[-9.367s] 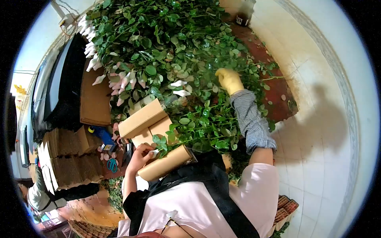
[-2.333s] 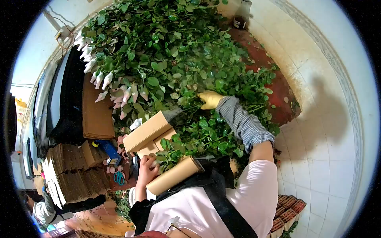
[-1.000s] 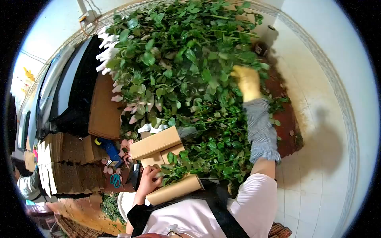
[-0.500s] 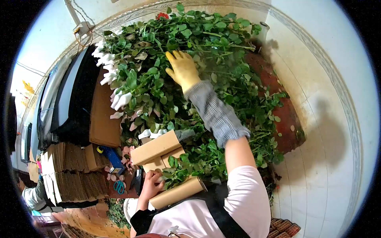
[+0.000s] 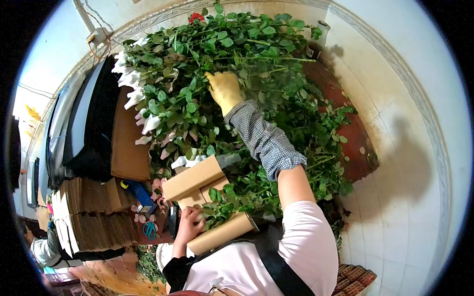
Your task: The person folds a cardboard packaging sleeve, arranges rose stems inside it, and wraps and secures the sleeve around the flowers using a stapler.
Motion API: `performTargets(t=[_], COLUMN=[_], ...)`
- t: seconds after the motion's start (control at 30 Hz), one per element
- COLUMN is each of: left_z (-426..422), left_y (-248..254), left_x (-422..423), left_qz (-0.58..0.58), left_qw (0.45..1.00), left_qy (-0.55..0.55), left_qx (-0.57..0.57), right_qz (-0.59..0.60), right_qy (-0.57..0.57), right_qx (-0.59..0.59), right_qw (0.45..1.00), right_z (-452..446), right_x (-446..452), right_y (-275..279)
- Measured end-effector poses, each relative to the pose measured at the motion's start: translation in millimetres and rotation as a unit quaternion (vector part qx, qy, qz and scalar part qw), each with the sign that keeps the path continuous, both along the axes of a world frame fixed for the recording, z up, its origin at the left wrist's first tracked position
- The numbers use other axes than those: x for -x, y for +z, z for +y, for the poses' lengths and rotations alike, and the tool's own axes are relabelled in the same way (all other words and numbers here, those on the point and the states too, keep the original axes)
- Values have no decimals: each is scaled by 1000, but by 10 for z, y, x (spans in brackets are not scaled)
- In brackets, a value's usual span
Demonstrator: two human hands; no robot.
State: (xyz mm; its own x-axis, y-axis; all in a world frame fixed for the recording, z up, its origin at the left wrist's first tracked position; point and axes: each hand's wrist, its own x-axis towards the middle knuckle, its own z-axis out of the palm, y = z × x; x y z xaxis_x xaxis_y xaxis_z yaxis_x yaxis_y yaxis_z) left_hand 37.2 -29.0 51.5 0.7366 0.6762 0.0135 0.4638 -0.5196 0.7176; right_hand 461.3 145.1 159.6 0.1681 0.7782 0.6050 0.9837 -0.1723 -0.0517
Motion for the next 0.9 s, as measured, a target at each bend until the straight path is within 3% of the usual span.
performTargets(t=[0.07, 0.1, 0.17, 0.2, 0.23, 0.3, 0.37, 0.4, 0.43, 0.47, 0.5, 0.53, 0.57, 0.63, 0.7, 0.73, 0.77, 0.83, 0.9], left_z=[7, 2, 1, -4, -16, -6, -7, -5, -10, -19, -18, 1, -1, -4, 3, 9, 3, -2, 25], left_y=[-65, -34, -39, -18, -20, -36, -53, -61, -36, 5, 30, -35, -49, -46, -80, -87, -91, -63, -153], left_x=[19, 11, 16, 14, 23, 10, 14, 17, 3, -6, -6, 16, 20, 23, 30, 23, 30, 14, 27], left_qz=[1, 0, 0, 0, 1, 0, 1, 2, 3, 8, 13, 11, 10, 9, -2, 4, 11, -4, -22], left_qw=[1000, 1000, 1000, 999, 999, 999, 999, 1000, 1000, 1000, 1000, 1000, 1000, 1000, 1000, 1000, 999, 999, 998], left_qy=[-2, -1, 1, -2, -4, -1, 2, 6, 7, 6, 5, 1, 4, 6, 5, 7, 3, 4, -9], left_qx=[-6, -2, -25, -36, -36, -40, -32, -22, -23, -24, -26, -23, -24, 7, 1, -17, -30, -32, -59], right_qz=[46, 58, 139, 32, 73, 216, 142, -40, 102, -21, 3, -24, 25, -96, 0, 66, 35, 170, -25], right_qy=[-11, 4, -21, -152, -18, -64, 1, -28, 1, -86, -49, -83, -87, -104, -83, -58, -58, -53, 17], right_qx=[-68, -169, -184, -177, -376, -283, -352, -320, -203, -14, -48, 62, 170, 36, 30, 84, 35, 142, 24], right_qw=[997, 984, 973, 972, 924, 932, 925, 946, 974, 996, 998, 994, 981, 989, 996, 993, 997, 974, 999], right_z=[-109, -127, -89, 8, -11, 60, 133, 261, 99, 20, 290, 469, 711, 1155, 932, 1042, 1053, 1070, 514], right_x=[97, 115, 128, 180, 244, 490, 734, 743, 986, 1135, 1060, 1065, 993, 733, 915, 848, 837, 906, 1256], right_y=[159, 264, 603, 822, 1008, 1347, 1526, 1430, 1422, 1460, 1093, 771, 364, -718, -363, -279, -277, 99, 702])
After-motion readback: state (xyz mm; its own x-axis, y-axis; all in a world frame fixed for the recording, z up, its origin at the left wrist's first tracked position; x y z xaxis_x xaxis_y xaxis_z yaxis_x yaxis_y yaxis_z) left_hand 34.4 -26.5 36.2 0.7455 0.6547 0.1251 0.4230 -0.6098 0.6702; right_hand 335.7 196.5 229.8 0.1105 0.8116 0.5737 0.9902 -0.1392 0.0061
